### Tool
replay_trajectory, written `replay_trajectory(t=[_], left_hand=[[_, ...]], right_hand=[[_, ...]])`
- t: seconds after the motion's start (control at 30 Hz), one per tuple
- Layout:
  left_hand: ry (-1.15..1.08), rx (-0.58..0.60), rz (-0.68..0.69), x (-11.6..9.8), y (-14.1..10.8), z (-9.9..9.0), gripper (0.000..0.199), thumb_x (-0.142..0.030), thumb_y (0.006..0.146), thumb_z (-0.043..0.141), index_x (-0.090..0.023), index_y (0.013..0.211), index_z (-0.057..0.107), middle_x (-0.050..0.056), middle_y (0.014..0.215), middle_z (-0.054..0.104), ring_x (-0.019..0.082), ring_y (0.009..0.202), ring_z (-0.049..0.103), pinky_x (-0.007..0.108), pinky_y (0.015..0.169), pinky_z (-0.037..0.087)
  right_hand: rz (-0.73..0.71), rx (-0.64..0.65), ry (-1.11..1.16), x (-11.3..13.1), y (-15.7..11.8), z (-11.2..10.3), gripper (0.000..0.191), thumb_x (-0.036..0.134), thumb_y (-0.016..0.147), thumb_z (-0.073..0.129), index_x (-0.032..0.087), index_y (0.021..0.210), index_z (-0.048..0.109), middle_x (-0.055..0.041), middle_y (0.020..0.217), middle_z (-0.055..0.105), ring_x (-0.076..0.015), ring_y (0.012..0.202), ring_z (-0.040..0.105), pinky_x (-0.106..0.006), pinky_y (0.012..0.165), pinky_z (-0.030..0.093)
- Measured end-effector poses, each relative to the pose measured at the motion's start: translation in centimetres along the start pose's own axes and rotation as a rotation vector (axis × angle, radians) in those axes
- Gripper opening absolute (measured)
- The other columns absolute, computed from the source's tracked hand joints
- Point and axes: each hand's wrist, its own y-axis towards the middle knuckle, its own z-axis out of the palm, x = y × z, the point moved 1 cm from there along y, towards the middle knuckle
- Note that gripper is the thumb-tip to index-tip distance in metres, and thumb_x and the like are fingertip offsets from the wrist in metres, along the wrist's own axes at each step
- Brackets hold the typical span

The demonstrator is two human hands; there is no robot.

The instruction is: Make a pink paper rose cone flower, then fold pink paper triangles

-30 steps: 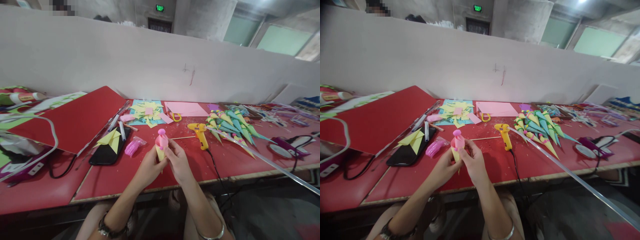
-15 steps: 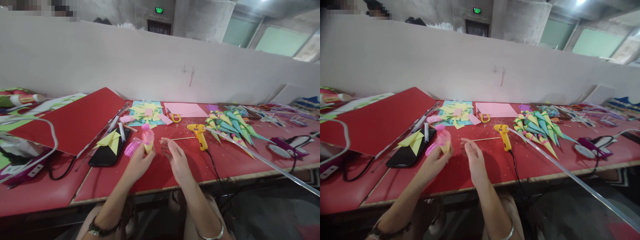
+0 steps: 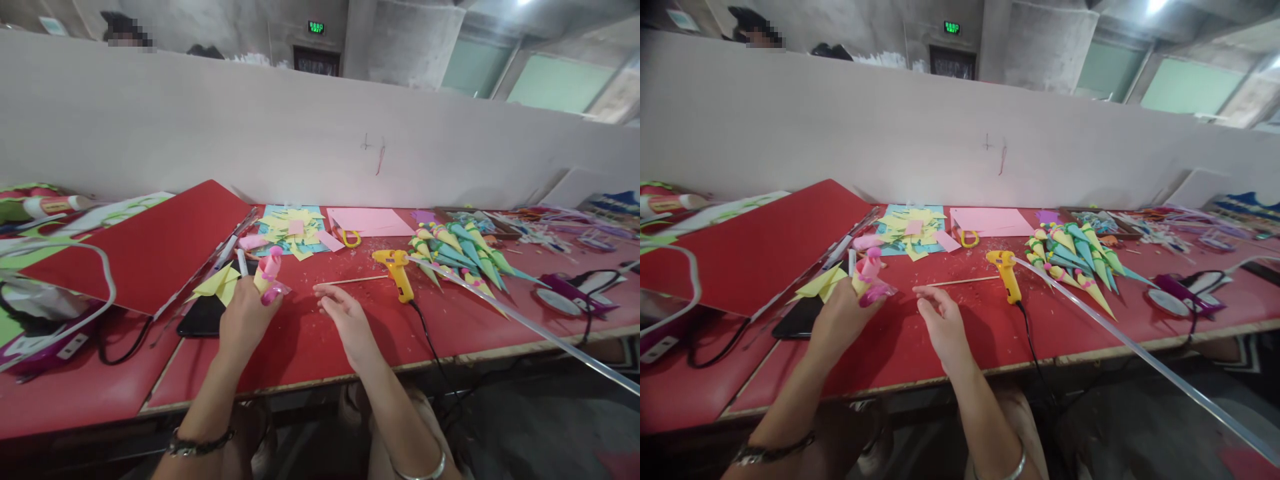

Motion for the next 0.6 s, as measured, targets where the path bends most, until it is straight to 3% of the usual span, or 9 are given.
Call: replay_trajectory(t=[0.1, 0.17, 0.4, 0.6], left_hand=[[0.244, 0.09, 0.041, -0.1, -0.3, 0.1, 0.026, -0.039, 0.078, 0.043, -0.017, 0.092, 0.043, 0.016, 0.096, 0.061, 0.032, 0.088, 0.061, 0.03, 0.055, 0.039], [0.262, 0.13, 0.08, 0.0, -0.3, 0.3, 0.024, -0.037, 0.08, 0.043, -0.017, 0.093, 0.041, 0.016, 0.093, 0.062, 0.032, 0.086, 0.062, 0.031, 0.055, 0.04], [-0.181, 0.246, 0.263, -0.3, -0.2, 1.3, 0.032, -0.039, 0.071, 0.055, -0.017, 0.093, 0.045, 0.009, 0.088, 0.064, 0.025, 0.08, 0.062, 0.031, 0.066, 0.045], [-0.363, 0.271, 0.351, -0.4, -0.6, 1.4, 0.031, -0.038, 0.072, 0.053, -0.018, 0.096, 0.048, 0.007, 0.093, 0.064, 0.023, 0.084, 0.061, 0.03, 0.069, 0.045]], right_hand=[[-0.031, 0.011, -0.061, 0.1, 0.0, -0.1, 0.021, 0.025, 0.072, 0.054, 0.021, 0.089, 0.065, -0.003, 0.096, 0.063, -0.016, 0.089, 0.057, -0.029, 0.082, 0.042], [-0.058, 0.023, -0.118, 0.1, 0.1, -0.1, 0.021, 0.024, 0.073, 0.052, 0.02, 0.09, 0.064, -0.0036, 0.096, 0.062, -0.0161, 0.09, 0.057, -0.028, 0.081, 0.044], [-0.193, -0.013, -0.395, -0.2, 0.2, -0.2, 0.026, 0.014, 0.073, 0.048, 0.021, 0.094, 0.062, -0.0054, 0.1, 0.057, -0.017, 0.093, 0.056, -0.028, 0.079, 0.047], [-0.228, 0.056, -0.327, 0.3, 0.2, -0.4, 0.02, 0.017, 0.076, 0.05, 0.02, 0.09, 0.064, -0.0044, 0.092, 0.06, -0.0162, 0.085, 0.059, -0.027, 0.074, 0.049]])
